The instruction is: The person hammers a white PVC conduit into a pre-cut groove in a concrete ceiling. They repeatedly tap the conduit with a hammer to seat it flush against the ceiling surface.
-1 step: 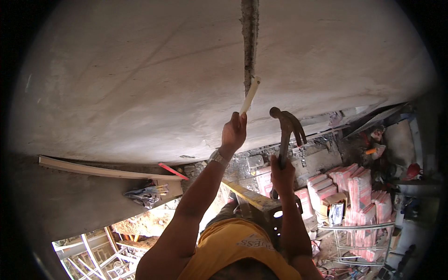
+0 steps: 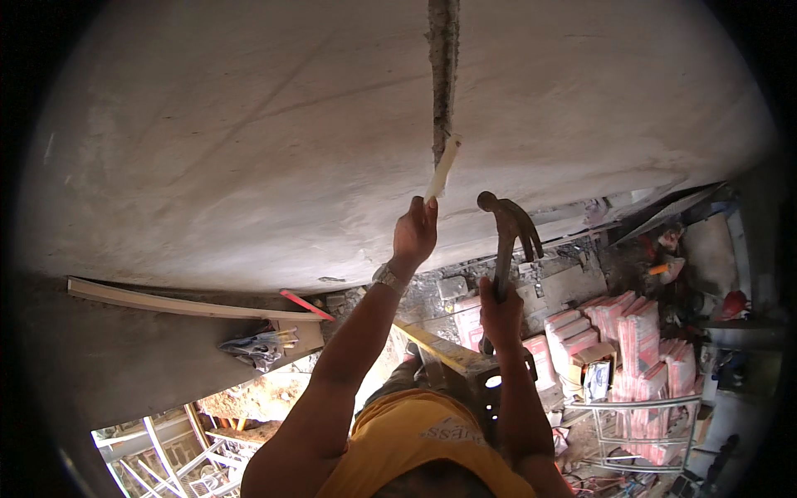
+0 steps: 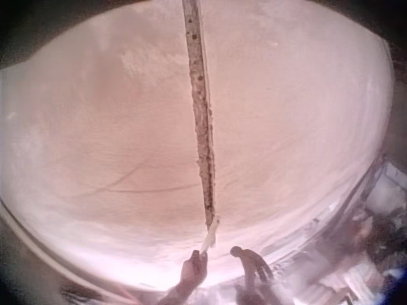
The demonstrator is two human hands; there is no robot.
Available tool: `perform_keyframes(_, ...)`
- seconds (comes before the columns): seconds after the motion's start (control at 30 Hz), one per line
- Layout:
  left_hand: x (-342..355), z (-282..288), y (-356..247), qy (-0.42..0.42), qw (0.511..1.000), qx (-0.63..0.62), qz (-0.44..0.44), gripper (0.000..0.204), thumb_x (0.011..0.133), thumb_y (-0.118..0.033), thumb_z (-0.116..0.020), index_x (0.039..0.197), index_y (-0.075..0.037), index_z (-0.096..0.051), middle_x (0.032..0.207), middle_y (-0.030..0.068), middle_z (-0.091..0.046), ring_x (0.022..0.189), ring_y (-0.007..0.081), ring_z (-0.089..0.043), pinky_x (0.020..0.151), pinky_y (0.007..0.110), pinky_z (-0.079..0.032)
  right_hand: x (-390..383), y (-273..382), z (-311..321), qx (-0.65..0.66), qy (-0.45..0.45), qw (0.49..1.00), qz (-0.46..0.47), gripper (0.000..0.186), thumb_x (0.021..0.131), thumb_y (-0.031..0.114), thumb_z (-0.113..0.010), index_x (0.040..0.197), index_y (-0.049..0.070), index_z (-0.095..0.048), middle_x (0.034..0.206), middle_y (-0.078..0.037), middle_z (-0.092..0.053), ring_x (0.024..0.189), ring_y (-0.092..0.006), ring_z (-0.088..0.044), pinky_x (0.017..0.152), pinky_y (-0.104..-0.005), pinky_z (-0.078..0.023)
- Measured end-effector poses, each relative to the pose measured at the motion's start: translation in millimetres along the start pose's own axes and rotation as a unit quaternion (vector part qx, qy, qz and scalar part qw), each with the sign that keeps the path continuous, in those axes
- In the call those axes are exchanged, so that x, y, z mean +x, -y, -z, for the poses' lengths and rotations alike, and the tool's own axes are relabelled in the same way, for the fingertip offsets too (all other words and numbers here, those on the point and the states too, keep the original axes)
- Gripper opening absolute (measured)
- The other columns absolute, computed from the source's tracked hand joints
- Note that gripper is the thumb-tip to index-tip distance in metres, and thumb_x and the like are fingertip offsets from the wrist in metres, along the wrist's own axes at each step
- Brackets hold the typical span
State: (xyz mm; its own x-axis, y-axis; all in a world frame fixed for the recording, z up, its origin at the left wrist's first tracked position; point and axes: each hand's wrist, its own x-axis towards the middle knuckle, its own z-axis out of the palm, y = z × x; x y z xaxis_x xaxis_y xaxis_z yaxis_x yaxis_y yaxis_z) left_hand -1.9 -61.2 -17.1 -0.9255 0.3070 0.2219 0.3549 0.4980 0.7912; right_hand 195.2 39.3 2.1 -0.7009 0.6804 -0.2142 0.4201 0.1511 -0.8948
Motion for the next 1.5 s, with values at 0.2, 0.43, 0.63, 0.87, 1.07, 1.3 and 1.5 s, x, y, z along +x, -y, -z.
perform_keyframes(0.2,17,-10,2,-0.009,1.0,-0.001,0.016,0.03,0.102,-0.032,-0.042,0.092,-0.004,-0.042,0.061,0.0246,-0.056,0.061,0.0496,-0.056,0.049,0.055,-0.039,0,17,3,-0.05,-0.007,0.997,0.064,0.037,0.089,0.033,-0.066,0.077,-0.001,-0.059,0.051,-0.01,-0.052,0.046,-0.0173,-0.052,0.046,-0.0382,-0.039)
perform_keyframes(0.43,15,-17,-1,-0.009,0.997,-0.058,0.049,0.031,0.102,-0.032,-0.042,0.091,-0.004,-0.043,0.061,0.0264,-0.055,0.064,0.0509,-0.055,0.05,0.055,-0.038,17,28,-4,-0.056,-0.055,0.985,0.151,0.033,0.09,0.027,-0.066,0.074,0.0,-0.057,0.055,-0.006,-0.053,0.051,-0.0149,-0.051,0.048,-0.0343,-0.04)
perform_keyframes(0.63,16,-28,0,-0.044,0.993,-0.105,0.023,0.031,0.101,-0.031,-0.043,0.089,-0.003,-0.044,0.061,0.0275,-0.054,0.065,0.0517,-0.054,0.049,0.054,-0.038,65,31,-17,-0.395,-0.183,0.768,0.469,0.026,0.096,0.025,-0.056,0.084,0.001,-0.058,0.073,-0.006,-0.062,0.062,-0.0159,-0.059,0.06,-0.0353,-0.047)
perform_keyframes(0.87,12,-15,-16,-0.031,0.992,-0.11,0.056,0.031,0.101,-0.03,-0.045,0.088,-0.002,-0.047,0.061,0.0274,-0.055,0.065,0.0513,-0.055,0.049,0.054,-0.038,66,78,-17,-0.202,-0.016,0.96,0.191,0.023,0.094,0.025,-0.057,0.088,0.003,-0.058,0.073,-0.015,-0.064,0.064,-0.0313,-0.063,0.058,-0.045,-0.048)
perform_keyframes(1.07,13,-23,-24,-0.044,0.989,-0.126,0.058,0.032,0.101,-0.031,-0.045,0.092,-0.001,-0.049,0.064,0.0281,-0.058,0.068,0.0509,-0.058,0.05,0.054,-0.041,92,62,-36,-0.084,-0.114,0.951,0.277,0.035,0.094,0.027,-0.061,0.079,-0.004,-0.059,0.063,-0.01,-0.061,0.058,-0.0161,-0.058,0.053,-0.0359,-0.044)
perform_keyframes(1.3,14,-14,-31,-0.023,0.985,-0.15,0.086,0.035,0.101,-0.035,-0.043,0.093,-0.001,-0.05,0.066,0.0294,-0.058,0.069,0.0516,-0.058,0.053,0.056,-0.043,55,128,-19,-0.104,-0.031,0.972,0.211,0.032,0.096,0.029,-0.057,0.083,0.0,-0.058,0.066,-0.021,-0.062,0.065,-0.0413,-0.064,0.058,-0.0441,-0.046)
perform_keyframes(1.5,18,-25,-30,-0.05,0.988,-0.138,0.049,0.036,0.102,-0.033,-0.043,0.087,-0.001,-0.048,0.064,0.0265,-0.055,0.065,0.0498,-0.055,0.051,0.052,-0.04,89,95,-34,-0.096,-0.045,0.97,0.218,0.034,0.094,0.03,-0.058,0.082,-0.002,-0.059,0.068,-0.024,-0.061,0.067,-0.0428,-0.062,0.06,-0.044,-0.047)
